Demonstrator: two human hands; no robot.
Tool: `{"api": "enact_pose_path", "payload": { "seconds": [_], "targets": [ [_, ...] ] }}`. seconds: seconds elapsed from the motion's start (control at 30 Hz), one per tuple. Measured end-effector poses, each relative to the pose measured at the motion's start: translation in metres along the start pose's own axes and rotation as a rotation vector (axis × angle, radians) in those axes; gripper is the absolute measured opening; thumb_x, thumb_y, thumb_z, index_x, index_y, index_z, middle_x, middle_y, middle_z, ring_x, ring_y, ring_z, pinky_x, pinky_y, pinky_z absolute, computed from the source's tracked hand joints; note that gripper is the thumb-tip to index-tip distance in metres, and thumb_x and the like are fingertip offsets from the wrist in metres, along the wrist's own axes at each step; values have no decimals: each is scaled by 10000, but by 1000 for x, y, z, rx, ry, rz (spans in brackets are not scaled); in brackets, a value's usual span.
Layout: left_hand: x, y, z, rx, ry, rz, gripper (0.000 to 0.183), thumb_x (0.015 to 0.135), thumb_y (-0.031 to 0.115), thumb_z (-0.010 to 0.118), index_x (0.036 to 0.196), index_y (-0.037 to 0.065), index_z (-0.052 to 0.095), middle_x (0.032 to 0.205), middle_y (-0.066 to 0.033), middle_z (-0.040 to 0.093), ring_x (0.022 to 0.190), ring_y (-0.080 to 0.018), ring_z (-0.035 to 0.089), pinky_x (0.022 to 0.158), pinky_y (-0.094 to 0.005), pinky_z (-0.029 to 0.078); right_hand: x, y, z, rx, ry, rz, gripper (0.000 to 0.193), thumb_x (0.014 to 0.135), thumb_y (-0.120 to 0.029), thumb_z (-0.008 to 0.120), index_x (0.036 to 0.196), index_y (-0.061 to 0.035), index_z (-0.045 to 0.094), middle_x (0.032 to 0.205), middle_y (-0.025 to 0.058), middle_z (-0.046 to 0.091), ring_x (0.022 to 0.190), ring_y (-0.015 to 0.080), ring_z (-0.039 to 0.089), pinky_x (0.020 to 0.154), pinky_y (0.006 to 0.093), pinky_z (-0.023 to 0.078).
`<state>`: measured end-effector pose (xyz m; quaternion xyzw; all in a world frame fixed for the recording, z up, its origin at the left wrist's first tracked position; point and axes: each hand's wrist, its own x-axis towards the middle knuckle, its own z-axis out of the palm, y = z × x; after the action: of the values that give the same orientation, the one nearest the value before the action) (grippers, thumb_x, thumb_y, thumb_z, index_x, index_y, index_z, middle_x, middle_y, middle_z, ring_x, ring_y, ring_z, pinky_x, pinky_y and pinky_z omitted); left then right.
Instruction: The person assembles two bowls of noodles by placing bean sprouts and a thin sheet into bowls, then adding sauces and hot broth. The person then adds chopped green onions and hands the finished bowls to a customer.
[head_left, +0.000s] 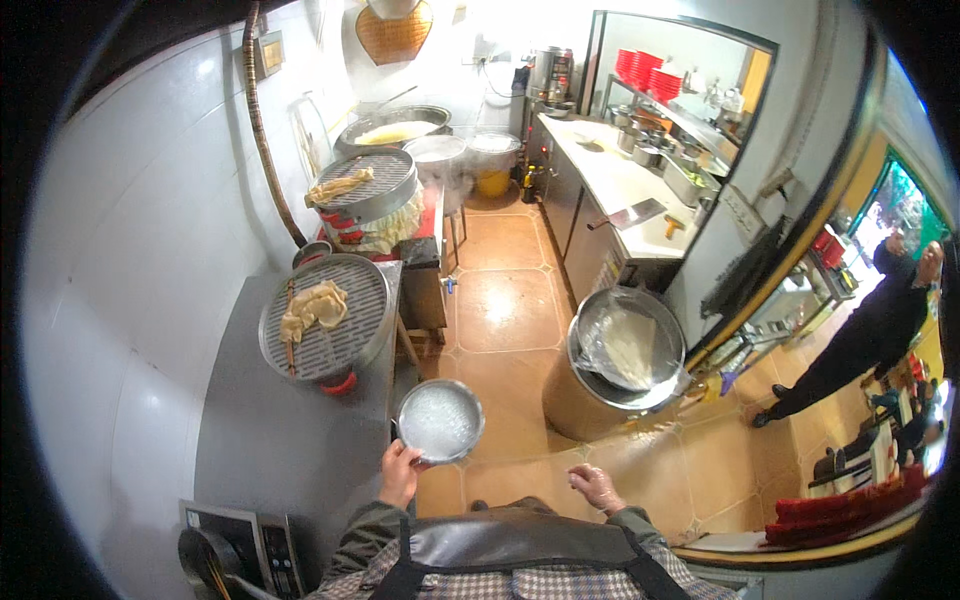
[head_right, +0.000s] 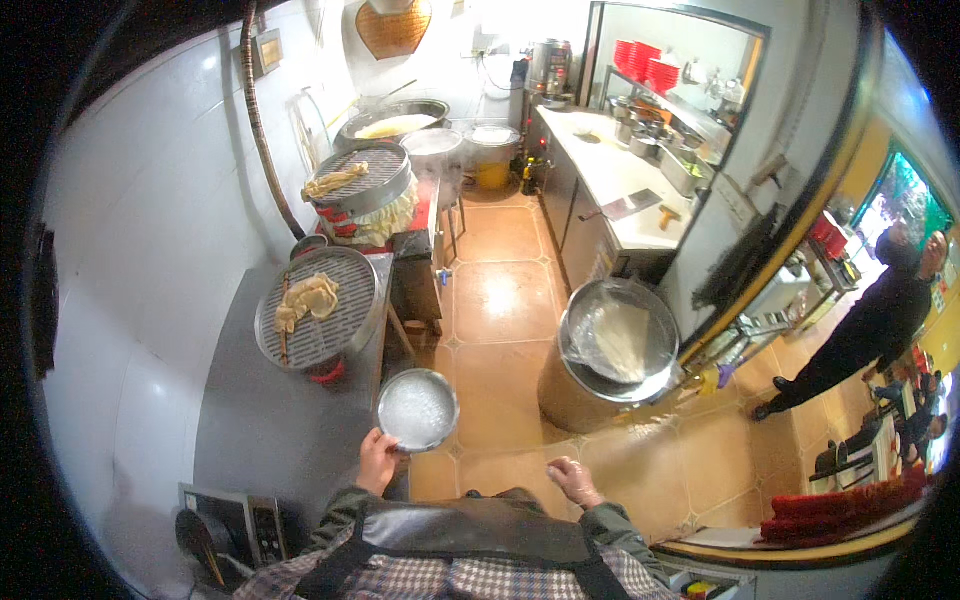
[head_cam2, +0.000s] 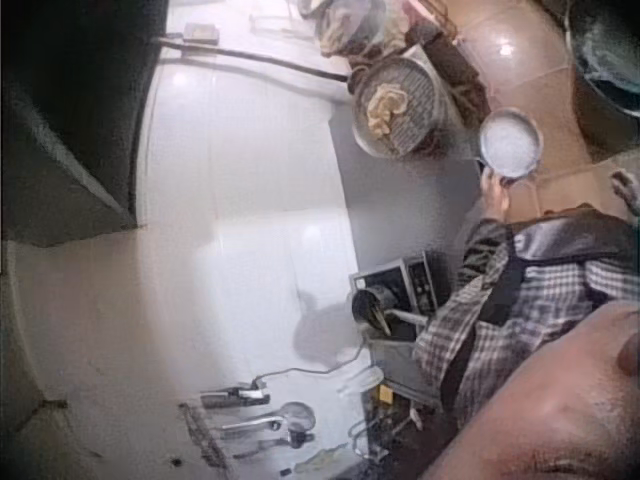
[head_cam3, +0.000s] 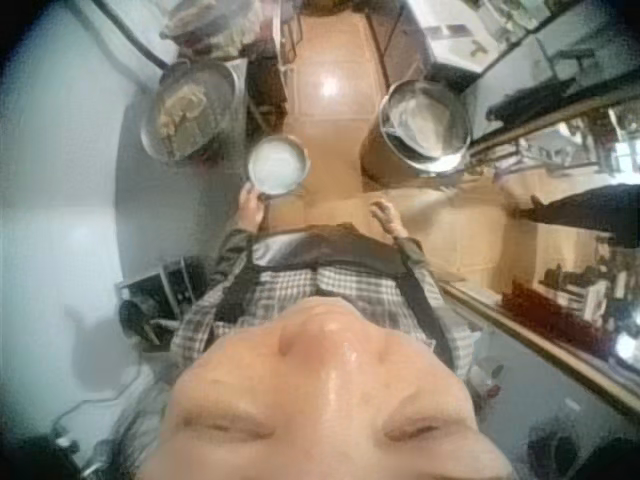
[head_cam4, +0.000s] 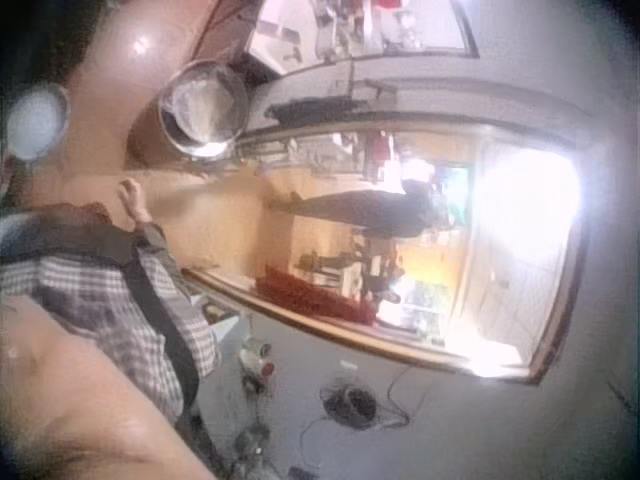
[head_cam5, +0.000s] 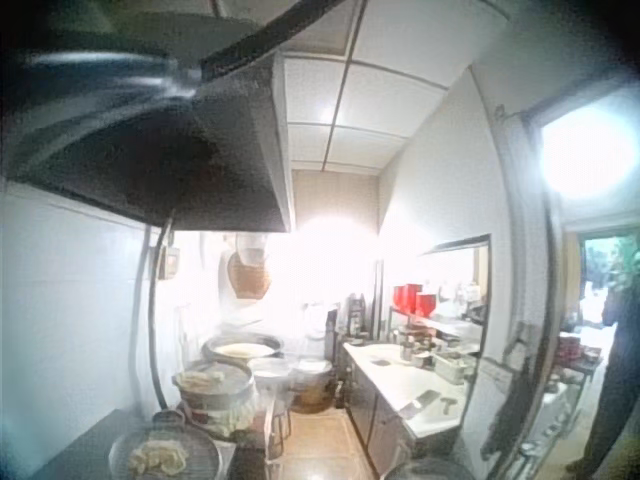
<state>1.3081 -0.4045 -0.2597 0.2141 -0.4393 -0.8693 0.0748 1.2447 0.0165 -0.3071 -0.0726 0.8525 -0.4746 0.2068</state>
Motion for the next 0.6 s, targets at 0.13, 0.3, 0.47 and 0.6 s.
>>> {"api": "enact_pose_path", "payload": {
  "seconds": [0.13,0.3,0.47,0.6],
  "targets": [
    [123,14,36,-28,32,-11,115,864,-11,570,845,83,505,862,-58,598,823,-189,642,744,-423,597,94,9,-11,174,50,128,251,915,-202,625,1073,-12,666,866,110,704,770,180,675,727,323,534],
    [267,20,87,-58,30,46,111,864,-10,578,880,78,511,890,-66,624,786,-202,655,730,-420,610,258,7,-51,61,-36,-90,202,943,-129,596,1083,3,656,881,49,688,755,113,621,682,268,509],
    [400,38,131,-87,99,45,116,842,-37,576,895,53,525,902,-79,624,793,-214,656,743,-432,607,456,-39,-124,89,-20,-91,226,930,-166,572,1042,8,661,847,71,700,787,149,656,721,304,526],
    [497,56,163,-149,159,72,124,836,-55,558,909,42,535,931,-89,633,822,-212,655,732,-421,611,604,-112,-164,-65,-20,-277,226,919,-194,609,1022,-1,664,916,133,709,847,228,679,753,336,531]
  ]
}}
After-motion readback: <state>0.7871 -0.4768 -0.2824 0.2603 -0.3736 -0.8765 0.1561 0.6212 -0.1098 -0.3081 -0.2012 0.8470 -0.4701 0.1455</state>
